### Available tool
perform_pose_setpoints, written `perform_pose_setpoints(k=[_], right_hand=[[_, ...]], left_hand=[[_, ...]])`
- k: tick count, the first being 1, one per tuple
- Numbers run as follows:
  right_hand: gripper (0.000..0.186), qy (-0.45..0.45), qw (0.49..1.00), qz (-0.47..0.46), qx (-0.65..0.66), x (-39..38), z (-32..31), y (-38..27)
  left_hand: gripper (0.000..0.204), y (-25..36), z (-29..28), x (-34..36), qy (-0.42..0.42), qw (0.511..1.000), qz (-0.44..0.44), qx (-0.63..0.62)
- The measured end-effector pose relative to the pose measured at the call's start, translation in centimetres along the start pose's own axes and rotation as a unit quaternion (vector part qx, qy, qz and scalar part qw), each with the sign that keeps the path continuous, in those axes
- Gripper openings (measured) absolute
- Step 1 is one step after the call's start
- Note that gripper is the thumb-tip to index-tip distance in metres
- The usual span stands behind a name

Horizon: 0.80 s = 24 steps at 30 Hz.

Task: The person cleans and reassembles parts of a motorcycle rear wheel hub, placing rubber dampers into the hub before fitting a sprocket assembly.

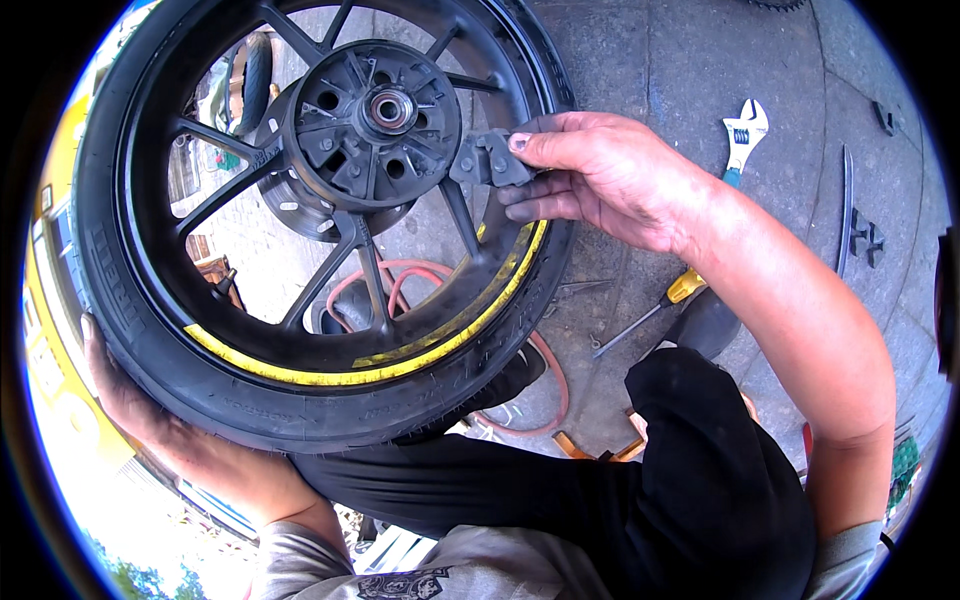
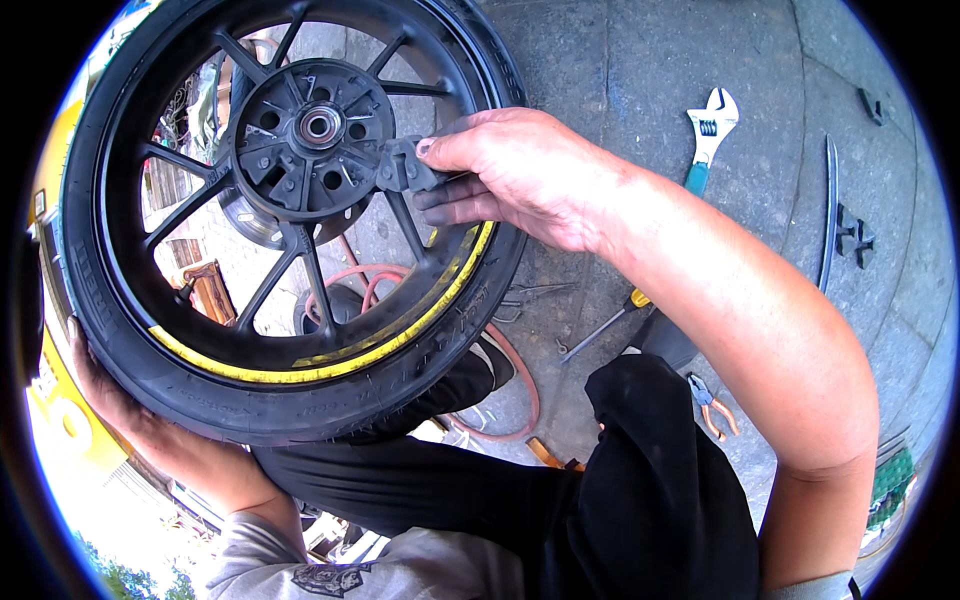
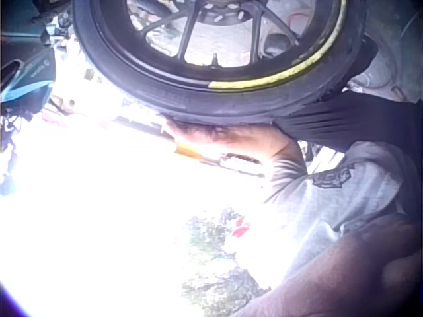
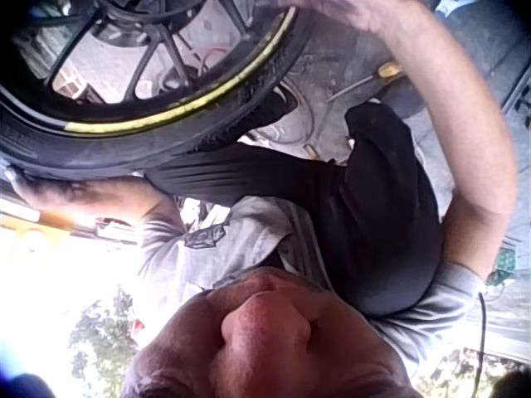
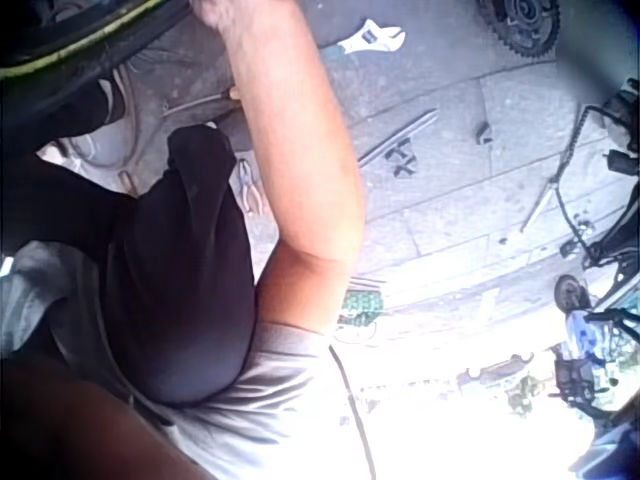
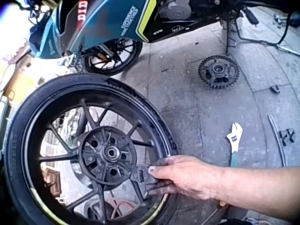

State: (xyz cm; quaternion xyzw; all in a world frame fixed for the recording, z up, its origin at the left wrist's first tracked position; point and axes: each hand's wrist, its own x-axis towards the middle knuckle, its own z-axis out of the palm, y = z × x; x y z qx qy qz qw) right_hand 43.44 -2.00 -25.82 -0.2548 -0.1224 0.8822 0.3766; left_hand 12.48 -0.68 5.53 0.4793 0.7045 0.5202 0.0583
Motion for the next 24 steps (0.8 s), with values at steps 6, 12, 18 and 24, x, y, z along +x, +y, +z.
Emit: perform_pose_setpoints(k=[6, 12, 18, 24], right_hand=[[0.04, 0.019, 0.999, -0.026, -0.031, 0.4, 0.6, 0.2], [0.039, 0.011, 0.993, -0.05, -0.104, 1.2, 2.8, -0.4], [0.037, 0.043, 0.954, -0.077, -0.288, 2.3, 5.8, -0.6], [0.04, 0.102, 0.903, -0.118, -0.4, 2.3, 7.5, 0.6]], left_hand=[[0.049, 0.1, -0.2, 0.1, -0.003, 1.0, 0.01, -0.005], [0.049, 0.2, 0.9, -1.1, 0.008, 0.999, -0.017, -0.027], [0.046, 0.5, 0.9, -1.3, 0.003, 1.0, -0.007, -0.011], [0.045, 0.4, 0.3, -1.0, -0.005, 1.0, 0.003, -0.017]])
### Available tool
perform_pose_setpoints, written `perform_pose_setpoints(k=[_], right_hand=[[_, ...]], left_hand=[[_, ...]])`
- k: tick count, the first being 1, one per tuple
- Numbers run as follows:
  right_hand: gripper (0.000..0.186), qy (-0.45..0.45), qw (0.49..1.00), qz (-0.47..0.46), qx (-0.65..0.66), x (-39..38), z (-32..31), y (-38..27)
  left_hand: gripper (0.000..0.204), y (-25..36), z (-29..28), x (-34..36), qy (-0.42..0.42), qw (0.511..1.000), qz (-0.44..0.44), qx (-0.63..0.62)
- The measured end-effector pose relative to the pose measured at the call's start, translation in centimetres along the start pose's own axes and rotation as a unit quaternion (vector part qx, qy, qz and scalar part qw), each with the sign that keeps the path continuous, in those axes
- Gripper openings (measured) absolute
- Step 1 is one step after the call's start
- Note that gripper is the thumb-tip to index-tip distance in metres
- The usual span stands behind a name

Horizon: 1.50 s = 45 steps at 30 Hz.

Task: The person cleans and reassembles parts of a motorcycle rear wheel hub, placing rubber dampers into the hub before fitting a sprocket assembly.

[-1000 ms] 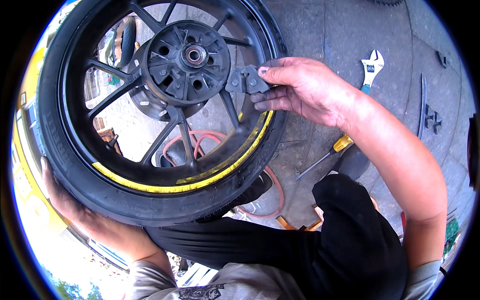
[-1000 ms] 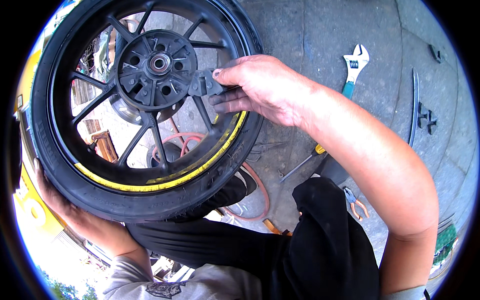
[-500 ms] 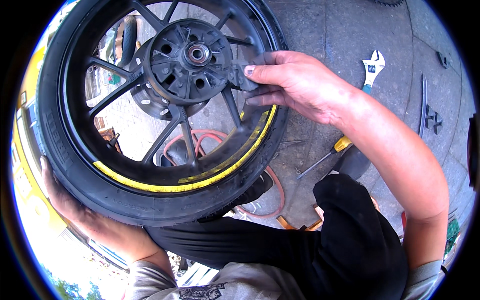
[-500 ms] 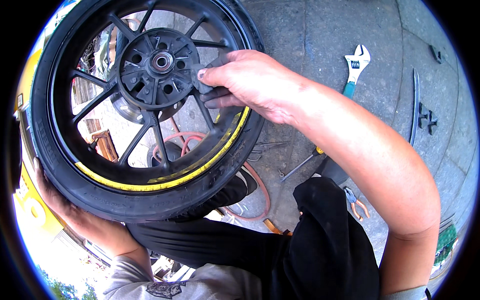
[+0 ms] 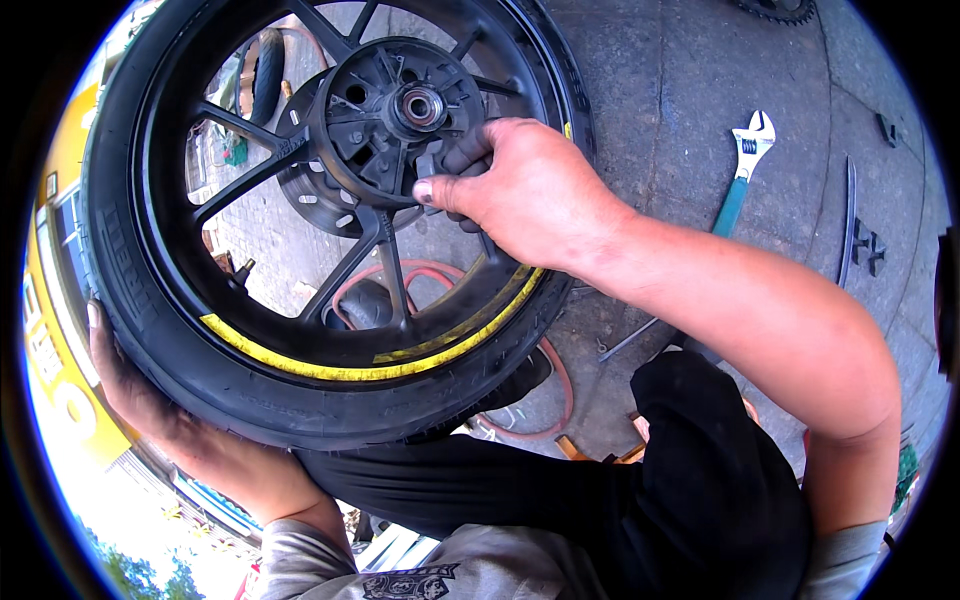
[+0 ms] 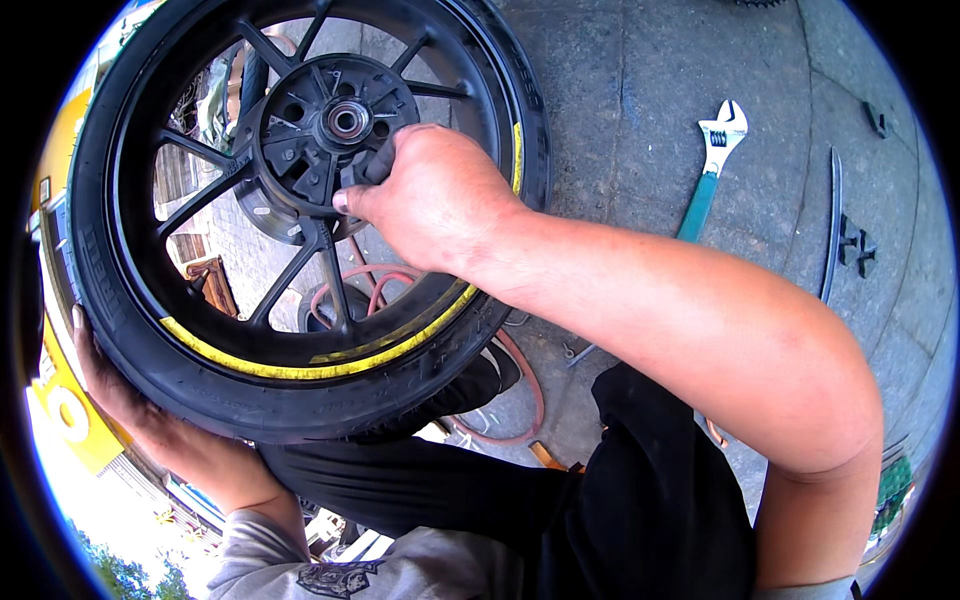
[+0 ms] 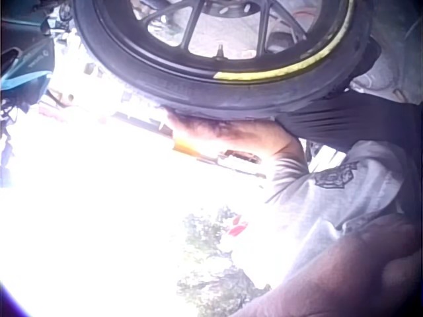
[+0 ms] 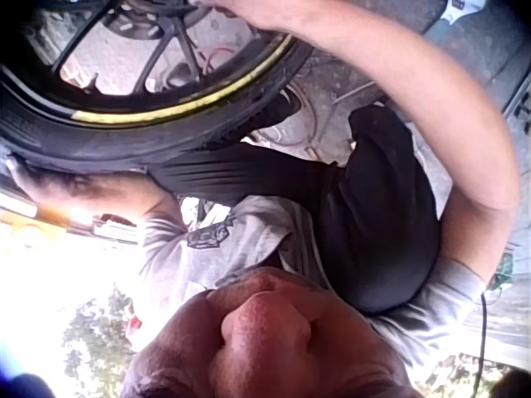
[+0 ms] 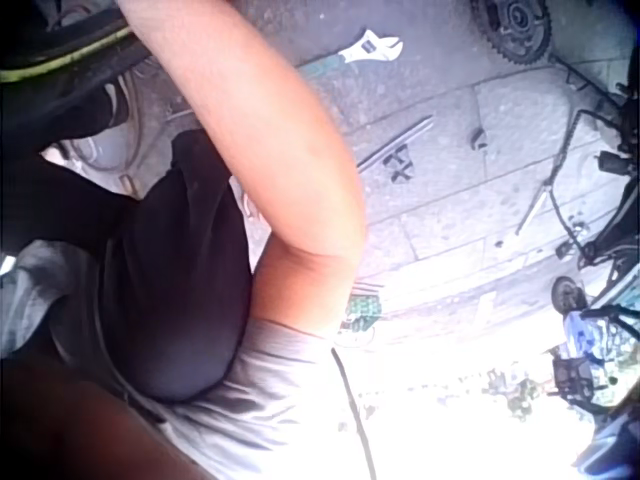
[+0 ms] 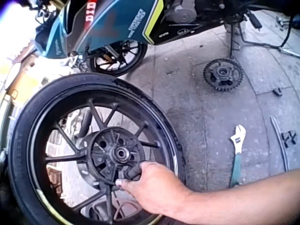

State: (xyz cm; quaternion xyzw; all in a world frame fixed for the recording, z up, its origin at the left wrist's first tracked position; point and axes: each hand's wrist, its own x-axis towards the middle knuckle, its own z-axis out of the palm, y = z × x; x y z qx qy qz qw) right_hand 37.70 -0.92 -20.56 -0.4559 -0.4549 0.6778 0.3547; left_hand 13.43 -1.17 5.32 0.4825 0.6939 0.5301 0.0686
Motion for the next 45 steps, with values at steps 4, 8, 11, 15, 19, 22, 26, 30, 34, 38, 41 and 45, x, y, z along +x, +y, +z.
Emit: perform_pose_setpoints(k=[4, 8, 11, 15, 19, 22, 26, 30, 34, 38, 41, 45], right_hand=[[0.044, 0.042, 0.996, 0.049, 0.062, 2.1, 1.5, 0.4], [0.045, 0.061, 0.998, 0.033, -0.002, 1.6, 1.9, -0.6], [0.042, 0.035, 0.997, -0.009, -0.075, 1.1, 1.0, -0.6], [0.042, 0.094, 0.982, -0.103, -0.125, 0.9, 1.3, 1.4], [0.045, 0.038, 0.992, -0.041, -0.115, 1.2, 0.3, -0.1], [0.047, 0.002, 0.994, 0.0, -0.113, 1.7, -0.1, -0.8], [0.052, 0.003, 0.992, -0.002, -0.128, 2.2, -0.4, -1.1], [0.057, 0.1, 0.983, -0.09, -0.125, 2.7, 0.7, 1.8], [0.055, 0.063, 0.992, -0.07, -0.088, 2.4, 1.1, 2.2], [0.055, 0.111, 0.981, -0.119, -0.109, 2.2, 1.7, 3.0], [0.056, 0.119, 0.98, -0.123, -0.101, 2.0, 1.8, 3.1], [0.058, 0.087, 0.987, -0.11, -0.079, 2.0, 1.1, 2.8]], left_hand=[[0.046, 0.2, 1.2, -1.0, 0.021, 1.0, -0.01, 0.011], [0.049, -0.4, -0.6, 1.0, -0.002, 1.0, -0.018, 0.013], [0.05, -0.6, -1.9, 1.9, -0.024, 0.999, -0.024, 0.001], [0.05, -0.6, -0.4, 0.4, -0.002, 1.0, -0.028, 0.013], [0.049, -0.6, -0.8, 0.6, 0.0, 1.0, -0.022, 0.019], [0.049, -0.5, -0.2, -0.2, 0.016, 1.0, -0.011, 0.022], [0.049, -0.5, 0.2, -0.6, 0.03, 0.999, -0.018, 0.015], [0.048, -0.6, -0.2, 0.0, 0.013, 1.0, -0.024, 0.016], [0.051, -0.9, -0.4, -0.1, 0.011, 0.999, 0.004, 0.032], [0.051, -0.9, -0.3, -0.1, 0.009, 0.999, 0.015, 0.041], [0.051, -1.0, -0.7, 0.2, 0.009, 0.999, 0.016, 0.041], [0.051, -1.2, -0.9, 0.4, 0.003, 1.0, 0.0, 0.021]])
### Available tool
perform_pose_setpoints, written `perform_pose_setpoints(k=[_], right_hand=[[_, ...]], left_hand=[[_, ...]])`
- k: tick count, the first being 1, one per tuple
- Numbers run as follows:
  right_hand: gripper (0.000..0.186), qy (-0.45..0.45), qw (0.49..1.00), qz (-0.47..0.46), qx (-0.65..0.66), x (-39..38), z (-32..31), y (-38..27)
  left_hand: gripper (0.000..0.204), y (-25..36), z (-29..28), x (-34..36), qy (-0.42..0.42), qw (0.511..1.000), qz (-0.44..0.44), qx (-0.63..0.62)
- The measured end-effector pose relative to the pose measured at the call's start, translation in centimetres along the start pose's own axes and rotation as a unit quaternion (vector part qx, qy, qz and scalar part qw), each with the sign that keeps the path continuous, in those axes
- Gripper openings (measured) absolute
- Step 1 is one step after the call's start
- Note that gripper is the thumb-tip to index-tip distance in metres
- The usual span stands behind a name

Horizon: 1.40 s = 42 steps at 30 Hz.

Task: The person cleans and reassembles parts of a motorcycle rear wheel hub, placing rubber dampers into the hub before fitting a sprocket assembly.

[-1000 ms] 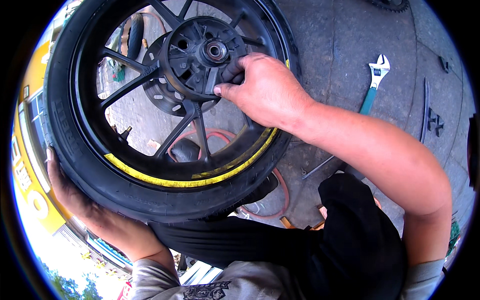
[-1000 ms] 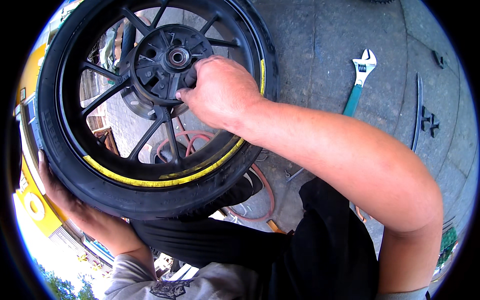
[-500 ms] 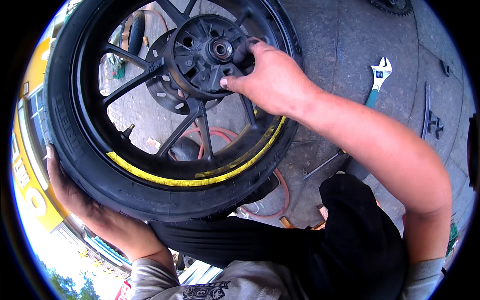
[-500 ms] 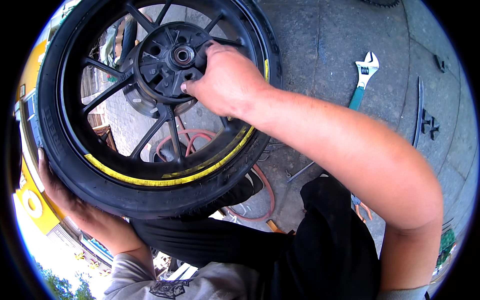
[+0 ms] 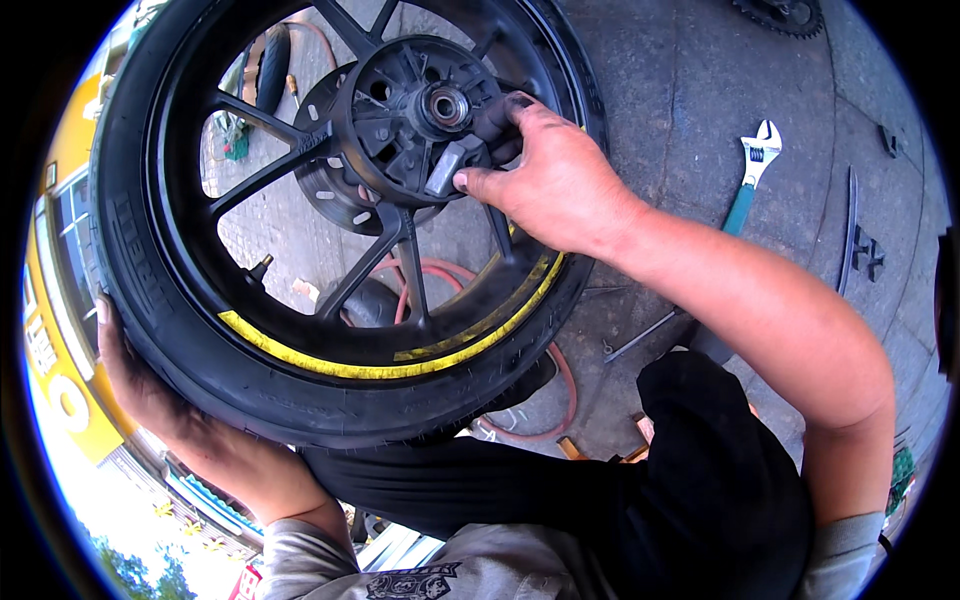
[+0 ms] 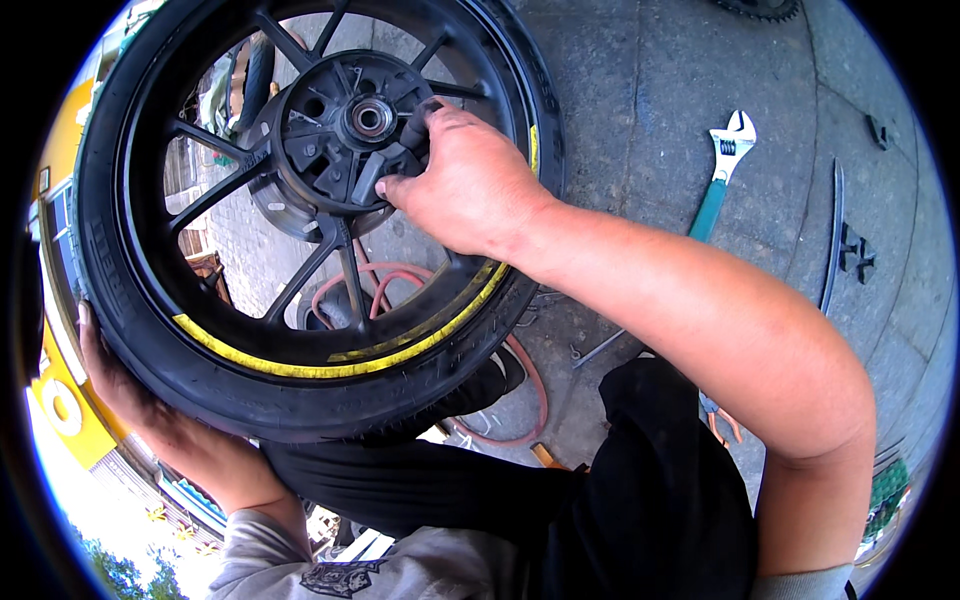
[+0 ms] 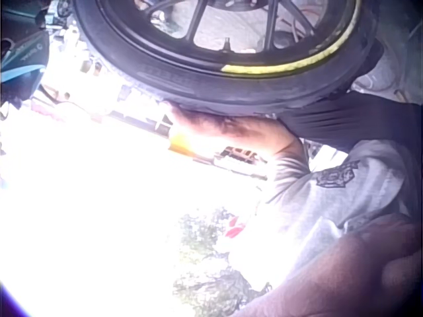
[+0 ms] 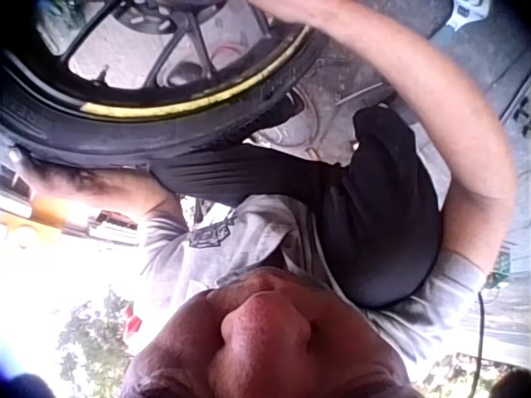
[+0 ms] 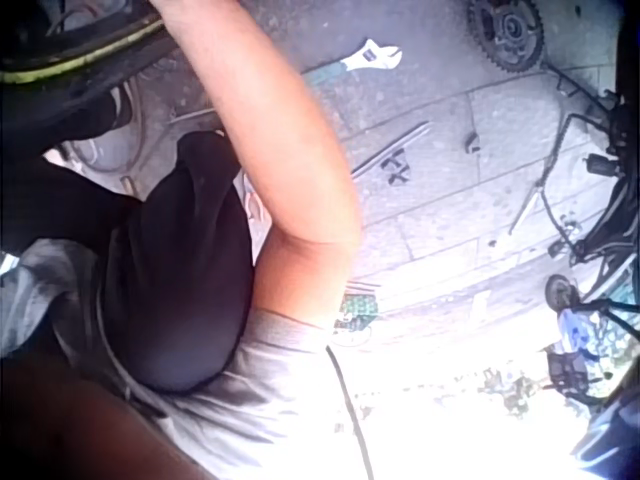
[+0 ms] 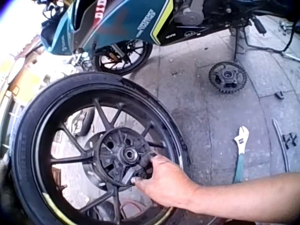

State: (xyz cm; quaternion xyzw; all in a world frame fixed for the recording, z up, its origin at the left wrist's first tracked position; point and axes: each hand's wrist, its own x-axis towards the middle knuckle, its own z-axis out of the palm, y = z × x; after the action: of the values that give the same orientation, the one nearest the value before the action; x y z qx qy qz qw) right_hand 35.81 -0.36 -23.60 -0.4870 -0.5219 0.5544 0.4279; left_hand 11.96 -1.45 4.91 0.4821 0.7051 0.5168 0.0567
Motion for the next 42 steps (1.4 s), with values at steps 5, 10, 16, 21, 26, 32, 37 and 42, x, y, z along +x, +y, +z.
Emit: perform_pose_setpoints(k=[5, 10, 16, 21, 26, 32, 37, 42], right_hand=[[0.053, -0.076, 0.995, 0.03, 0.062, 0.1, -1.5, -0.3], [0.051, -0.034, 0.999, -0.041, 0.006, -0.2, -1.8, 1.6], [0.053, -0.044, 0.993, 0.09, -0.069, 0.2, -3.9, -0.9], [0.061, -0.062, 0.992, 0.108, -0.037, 0.3, -1.7, -2.2], [0.059, -0.085, 0.991, 0.097, -0.023, -0.1, -1.2, -2.9], [0.058, -0.044, 0.986, 0.133, 0.09, -0.6, 0.1, -2.9], [0.061, -0.004, 0.993, 0.11, 0.035, -0.6, 2.0, -3.1], [0.059, -0.039, 0.994, 0.1, 0.001, -0.6, 0.8, -2.8]], left_hand=[[0.049, -0.1, -0.1, 0.1, 0.002, 1.0, -0.013, -0.016], [0.05, -0.3, -0.7, 0.7, -0.015, 0.999, -0.027, -0.04], [0.051, -0.3, -0.4, 0.2, 0.006, 1.0, -0.013, -0.022], [0.051, -0.2, -0.8, 0.5, -0.018, 0.999, -0.023, -0.036], [0.048, -0.1, -1.2, 0.7, -0.034, 0.998, -0.031, -0.048], [0.048, -0.4, -1.4, 0.7, -0.028, 0.999, -0.013, -0.031], [0.049, -0.1, -1.2, 0.7, -0.035, 0.998, -0.034, -0.041], [0.05, 0.0, -1.2, 0.4, -0.038, 0.995, -0.058, -0.069]])
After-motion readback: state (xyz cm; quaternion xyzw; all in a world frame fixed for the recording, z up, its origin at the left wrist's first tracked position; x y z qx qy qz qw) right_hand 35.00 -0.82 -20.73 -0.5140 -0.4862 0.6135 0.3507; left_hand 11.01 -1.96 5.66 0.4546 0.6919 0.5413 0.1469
